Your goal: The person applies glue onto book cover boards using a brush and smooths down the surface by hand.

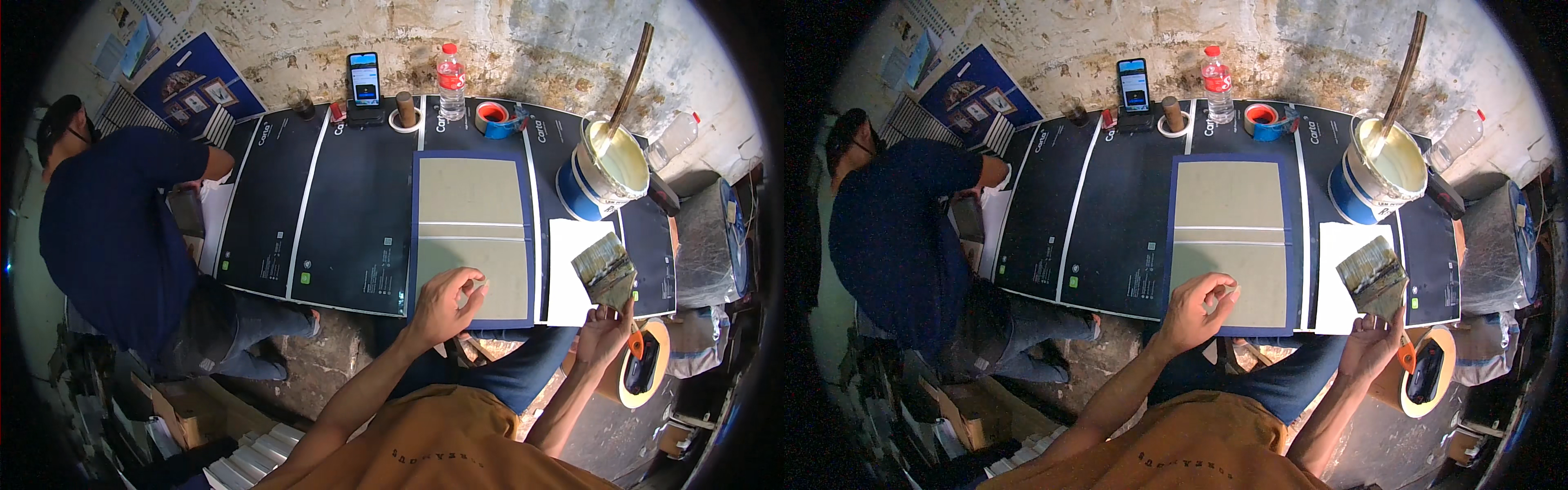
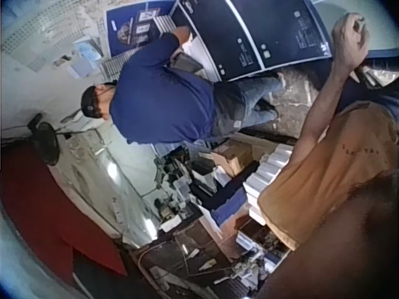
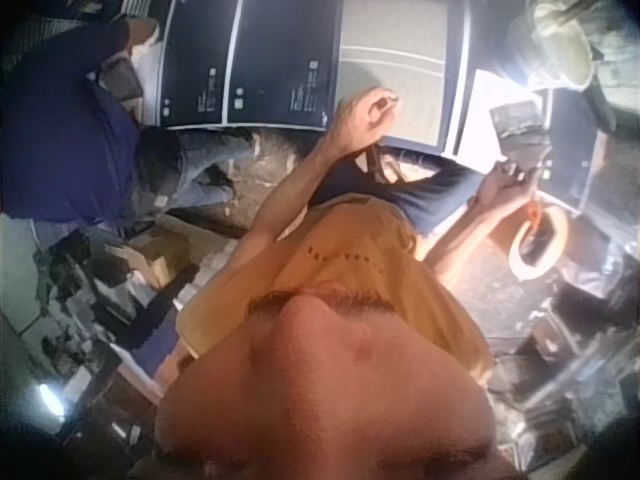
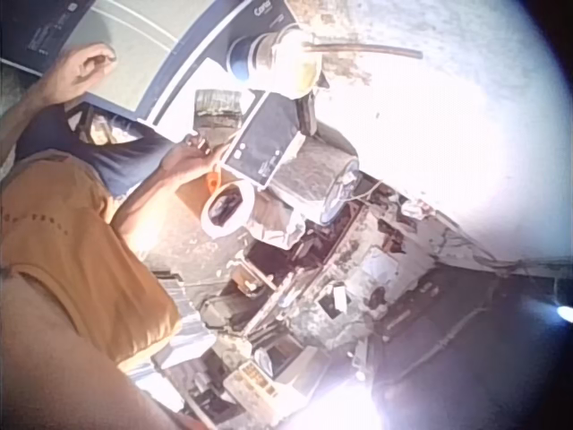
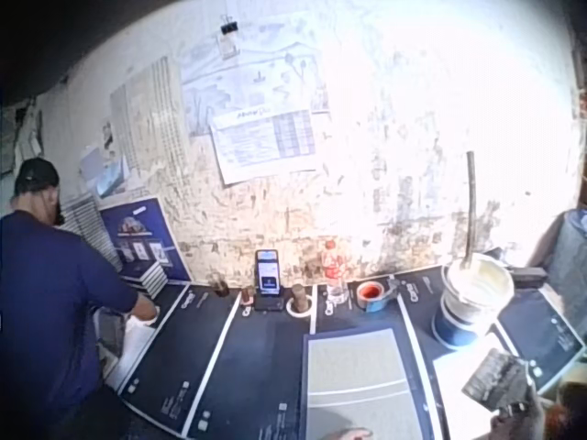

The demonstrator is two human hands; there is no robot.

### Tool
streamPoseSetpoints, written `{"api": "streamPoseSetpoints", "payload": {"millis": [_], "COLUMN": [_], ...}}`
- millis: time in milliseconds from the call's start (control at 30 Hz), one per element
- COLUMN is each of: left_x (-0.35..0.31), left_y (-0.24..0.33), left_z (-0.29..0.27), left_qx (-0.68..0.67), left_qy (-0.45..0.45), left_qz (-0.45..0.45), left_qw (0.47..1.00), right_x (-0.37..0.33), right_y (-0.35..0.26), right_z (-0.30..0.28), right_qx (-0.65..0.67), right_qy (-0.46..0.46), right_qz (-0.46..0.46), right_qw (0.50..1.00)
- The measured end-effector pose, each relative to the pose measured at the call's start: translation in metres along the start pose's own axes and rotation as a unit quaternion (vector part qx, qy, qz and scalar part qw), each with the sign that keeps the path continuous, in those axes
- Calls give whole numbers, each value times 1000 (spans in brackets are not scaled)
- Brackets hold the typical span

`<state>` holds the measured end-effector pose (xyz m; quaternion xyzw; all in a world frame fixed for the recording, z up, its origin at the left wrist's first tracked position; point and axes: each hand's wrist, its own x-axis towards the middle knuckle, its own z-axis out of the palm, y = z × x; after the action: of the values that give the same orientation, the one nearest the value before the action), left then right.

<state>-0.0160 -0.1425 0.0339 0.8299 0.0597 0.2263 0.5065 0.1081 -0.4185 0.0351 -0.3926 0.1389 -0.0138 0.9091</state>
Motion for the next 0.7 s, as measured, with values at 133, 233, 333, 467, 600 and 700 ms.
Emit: {"api": "streamPoseSetpoints", "payload": {"millis": [133, 233, 333, 467, 600, 700], "left_x": [-1, -1, -1, -1, -2, 2], "left_y": [-1, 1, 1, -3, 1, 1], "left_z": [0, 0, 7, 13, 4, 9], "left_qx": [1, 2, -15, -12, 14, 4], "left_qy": [4, 6, 7, 2, 27, 22], "left_qz": [0, 9, 4, -12, -19, 3], "left_qw": [1000, 1000, 1000, 1000, 999, 1000], "right_x": [1, -2, -1, 8, 66, 119], "right_y": [1, 2, -4, -29, -84, -138], "right_z": [-5, 1, -6, 7, 51, 95], "right_qx": [6, 6, 16, 55, 35, -39], "right_qy": [-24, 26, -8, -12, -74, -100], "right_qz": [4, -9, -11, -23, -214, -317], "right_qw": [1000, 1000, 1000, 998, 973, 942]}}
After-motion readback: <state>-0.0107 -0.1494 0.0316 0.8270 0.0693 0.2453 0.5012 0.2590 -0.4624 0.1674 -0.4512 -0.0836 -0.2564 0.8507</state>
